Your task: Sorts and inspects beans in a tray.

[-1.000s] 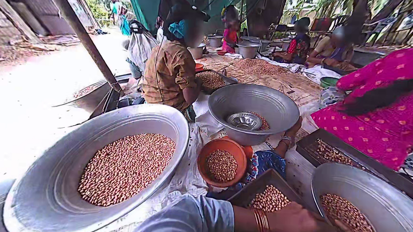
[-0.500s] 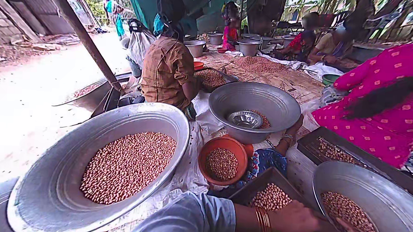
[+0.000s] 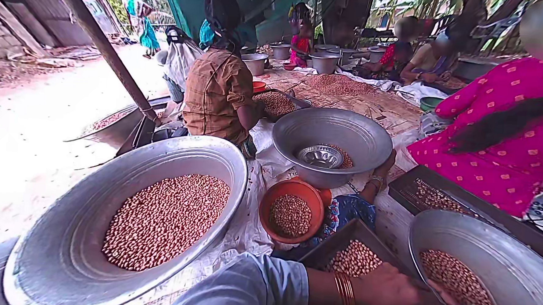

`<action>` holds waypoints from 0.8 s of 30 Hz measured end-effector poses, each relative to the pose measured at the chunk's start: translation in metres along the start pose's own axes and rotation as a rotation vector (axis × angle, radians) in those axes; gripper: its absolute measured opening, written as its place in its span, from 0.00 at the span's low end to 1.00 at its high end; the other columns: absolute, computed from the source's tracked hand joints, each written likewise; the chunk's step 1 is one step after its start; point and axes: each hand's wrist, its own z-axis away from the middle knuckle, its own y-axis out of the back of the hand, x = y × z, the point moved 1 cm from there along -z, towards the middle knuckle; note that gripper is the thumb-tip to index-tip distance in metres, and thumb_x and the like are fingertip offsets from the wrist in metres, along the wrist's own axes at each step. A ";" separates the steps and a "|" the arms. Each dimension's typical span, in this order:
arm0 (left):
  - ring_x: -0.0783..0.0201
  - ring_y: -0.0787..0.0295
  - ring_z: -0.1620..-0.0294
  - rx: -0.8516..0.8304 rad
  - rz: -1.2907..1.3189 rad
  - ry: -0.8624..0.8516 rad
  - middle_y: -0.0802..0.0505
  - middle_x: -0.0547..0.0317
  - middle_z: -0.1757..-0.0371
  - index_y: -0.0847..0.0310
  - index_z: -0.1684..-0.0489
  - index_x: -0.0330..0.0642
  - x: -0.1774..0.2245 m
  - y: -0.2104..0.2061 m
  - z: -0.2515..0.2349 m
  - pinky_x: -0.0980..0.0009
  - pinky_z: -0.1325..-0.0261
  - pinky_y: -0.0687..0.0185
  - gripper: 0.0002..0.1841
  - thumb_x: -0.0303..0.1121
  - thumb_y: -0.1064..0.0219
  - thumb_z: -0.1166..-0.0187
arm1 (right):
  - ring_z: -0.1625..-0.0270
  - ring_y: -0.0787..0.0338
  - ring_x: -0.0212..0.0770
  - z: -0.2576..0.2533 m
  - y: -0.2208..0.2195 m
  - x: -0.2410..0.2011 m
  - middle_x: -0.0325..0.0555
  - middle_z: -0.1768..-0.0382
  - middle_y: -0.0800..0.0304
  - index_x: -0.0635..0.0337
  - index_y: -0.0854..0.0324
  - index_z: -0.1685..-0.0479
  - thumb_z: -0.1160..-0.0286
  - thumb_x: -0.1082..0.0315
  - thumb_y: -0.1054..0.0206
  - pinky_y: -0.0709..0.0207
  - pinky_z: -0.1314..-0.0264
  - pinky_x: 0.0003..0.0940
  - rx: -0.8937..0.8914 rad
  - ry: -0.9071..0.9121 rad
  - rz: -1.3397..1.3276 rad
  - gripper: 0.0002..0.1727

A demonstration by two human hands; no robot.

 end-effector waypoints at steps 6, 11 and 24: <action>0.46 0.05 0.54 0.001 0.029 -0.013 0.04 0.47 0.53 0.09 0.49 0.40 -0.002 0.001 0.000 0.46 0.56 0.13 0.10 0.27 0.38 0.16 | 0.51 0.17 0.19 0.001 0.000 -0.008 0.55 0.37 0.19 0.81 0.39 0.21 0.27 0.80 0.44 0.22 0.48 0.16 0.053 0.003 0.008 0.30; 0.46 0.05 0.52 -0.008 0.072 -0.007 0.04 0.48 0.50 0.09 0.44 0.44 0.003 0.004 0.000 0.45 0.54 0.12 0.12 0.26 0.38 0.15 | 0.55 0.18 0.18 0.002 0.003 -0.013 0.45 0.46 0.16 0.76 0.35 0.21 0.31 0.79 0.44 0.22 0.52 0.14 0.129 -0.004 0.033 0.32; 0.51 0.03 0.51 0.095 0.116 -0.022 0.03 0.50 0.50 0.08 0.48 0.42 0.005 0.004 0.000 0.48 0.49 0.10 0.12 0.26 0.40 0.15 | 0.57 0.12 0.25 0.003 -0.005 -0.007 0.44 0.54 0.10 0.71 0.28 0.25 0.30 0.69 0.37 0.16 0.51 0.21 0.263 0.088 0.131 0.30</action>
